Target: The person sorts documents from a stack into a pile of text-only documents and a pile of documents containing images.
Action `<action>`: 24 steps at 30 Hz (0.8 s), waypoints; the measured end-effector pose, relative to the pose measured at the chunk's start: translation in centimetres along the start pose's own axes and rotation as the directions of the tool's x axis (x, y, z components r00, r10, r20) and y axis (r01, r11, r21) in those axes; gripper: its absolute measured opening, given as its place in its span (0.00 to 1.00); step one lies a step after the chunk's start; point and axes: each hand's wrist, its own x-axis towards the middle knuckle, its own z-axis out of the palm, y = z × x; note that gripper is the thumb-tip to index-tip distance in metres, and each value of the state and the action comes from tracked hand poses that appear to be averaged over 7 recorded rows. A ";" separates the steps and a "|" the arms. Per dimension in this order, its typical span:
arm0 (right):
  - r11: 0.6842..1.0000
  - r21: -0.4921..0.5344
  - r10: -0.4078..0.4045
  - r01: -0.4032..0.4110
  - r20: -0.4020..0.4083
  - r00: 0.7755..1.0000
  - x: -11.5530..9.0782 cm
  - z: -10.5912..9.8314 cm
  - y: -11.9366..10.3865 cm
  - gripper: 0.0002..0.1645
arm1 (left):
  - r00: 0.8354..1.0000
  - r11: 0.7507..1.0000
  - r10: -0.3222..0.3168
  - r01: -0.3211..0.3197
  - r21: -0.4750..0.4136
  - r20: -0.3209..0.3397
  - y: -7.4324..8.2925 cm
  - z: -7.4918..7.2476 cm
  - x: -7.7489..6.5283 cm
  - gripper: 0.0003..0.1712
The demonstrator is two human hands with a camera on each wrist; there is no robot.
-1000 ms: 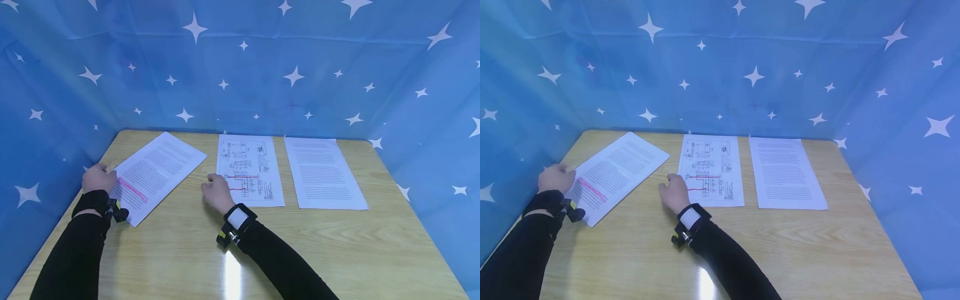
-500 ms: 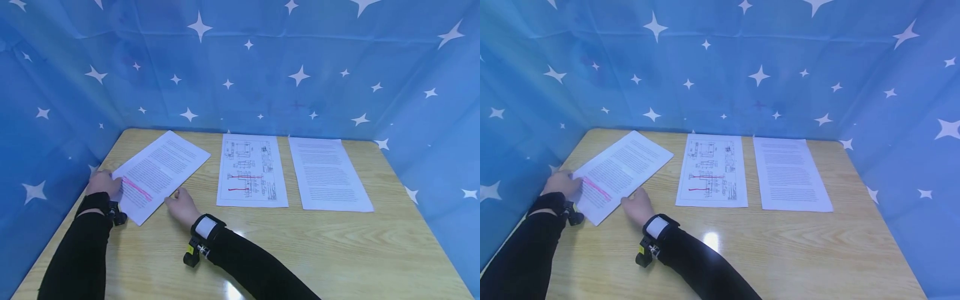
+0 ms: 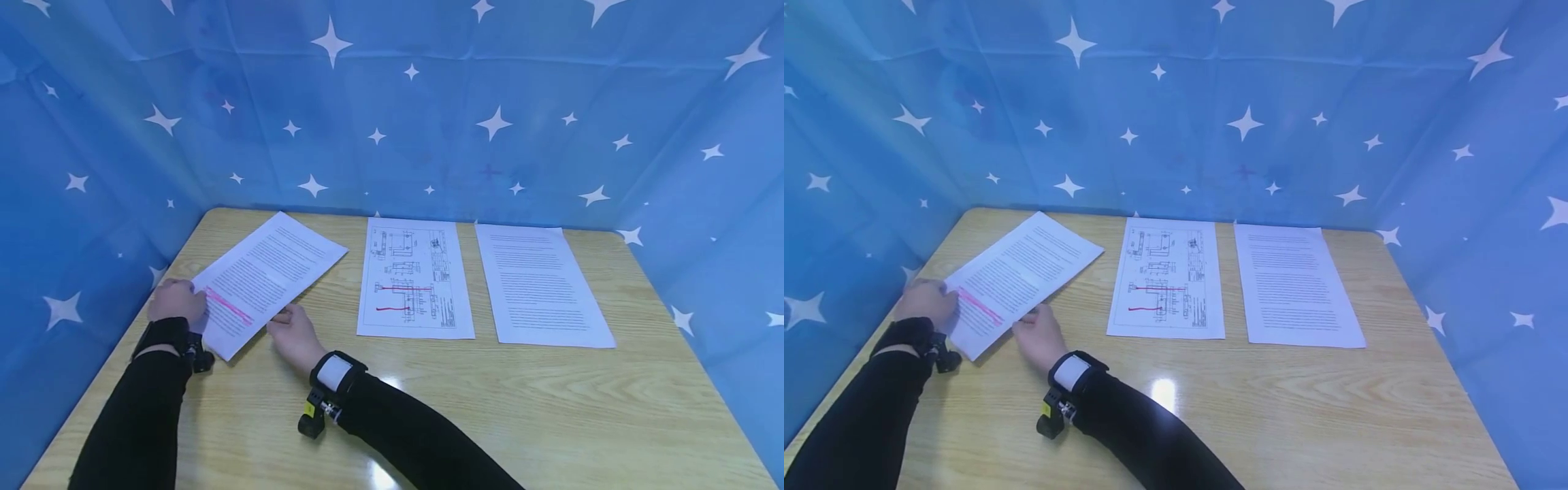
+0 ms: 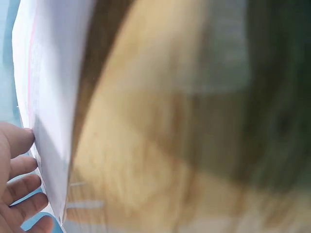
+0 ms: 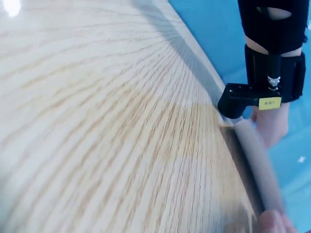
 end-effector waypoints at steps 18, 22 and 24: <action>0.942 -0.334 -0.099 0.030 -0.191 0.977 0.8 -0.5 0.3 0.11 | 0.998 0.998 0.055 -0.055 -0.027 -0.007 0.7 0.2 -0.3 0.21; 0.917 -0.397 -0.120 0.043 -0.172 0.978 1.0 -0.3 0.0 0.10 | 0.999 0.999 0.039 -0.039 -0.022 0.000 0.7 0.3 -0.3 0.21; 0.956 -0.293 -0.062 0.017 -0.145 0.987 1.1 -0.1 0.0 0.11 | 1.000 0.999 0.031 -0.031 -0.026 0.003 0.8 0.2 -0.3 0.21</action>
